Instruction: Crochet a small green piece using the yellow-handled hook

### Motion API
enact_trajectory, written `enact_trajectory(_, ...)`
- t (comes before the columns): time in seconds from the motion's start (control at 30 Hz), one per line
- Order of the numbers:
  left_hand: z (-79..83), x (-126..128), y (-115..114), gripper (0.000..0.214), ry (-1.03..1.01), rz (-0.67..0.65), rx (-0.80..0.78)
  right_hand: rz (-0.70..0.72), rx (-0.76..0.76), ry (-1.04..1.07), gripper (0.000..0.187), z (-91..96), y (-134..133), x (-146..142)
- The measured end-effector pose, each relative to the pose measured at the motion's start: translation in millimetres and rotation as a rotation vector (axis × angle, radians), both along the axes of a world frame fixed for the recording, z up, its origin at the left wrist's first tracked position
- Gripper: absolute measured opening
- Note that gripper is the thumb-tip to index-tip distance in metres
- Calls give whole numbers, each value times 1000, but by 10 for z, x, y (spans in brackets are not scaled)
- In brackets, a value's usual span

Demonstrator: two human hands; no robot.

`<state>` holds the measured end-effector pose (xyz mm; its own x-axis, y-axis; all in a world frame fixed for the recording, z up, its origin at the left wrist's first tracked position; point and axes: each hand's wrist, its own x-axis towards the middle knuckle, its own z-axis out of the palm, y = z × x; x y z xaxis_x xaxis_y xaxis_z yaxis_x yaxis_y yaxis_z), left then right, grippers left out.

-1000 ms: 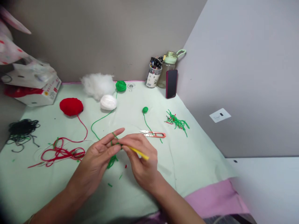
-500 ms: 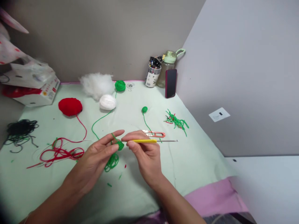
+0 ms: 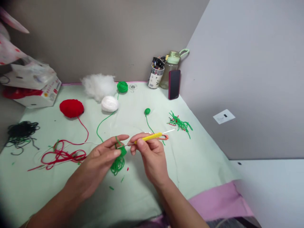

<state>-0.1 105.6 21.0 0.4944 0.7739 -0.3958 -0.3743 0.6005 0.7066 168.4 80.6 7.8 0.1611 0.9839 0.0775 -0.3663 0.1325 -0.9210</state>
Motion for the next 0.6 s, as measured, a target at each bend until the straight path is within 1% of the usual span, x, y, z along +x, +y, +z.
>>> enact_trajectory(0.07, -31, 9, -18, 30, 37, 9, 70, -1, 49, -88, 14, -43, -8, -18)
enact_trajectory(0.13, -52, 12, -25, 31, 67, 40, 89, -13, 71, -139, 14, -72, -17, -27)
enact_trajectory(0.27, -44, 12, -8, 31, 130, 93, 78, -31, 59, -121, 14, -44, -16, -25)
enact_trajectory(0.47, 23, 17, 0, 25, 102, 85, 69, 2, 43, 14, 18, 54, 13, -12)
enact_trajectory(0.53, 26, 9, -5, 24, 104, 89, 71, 10, 59, -8, 19, 63, 3, -7)
enact_trajectory(0.6, 9, -3, -9, 25, 122, 101, 76, -17, 99, -91, 20, 60, -23, -6)
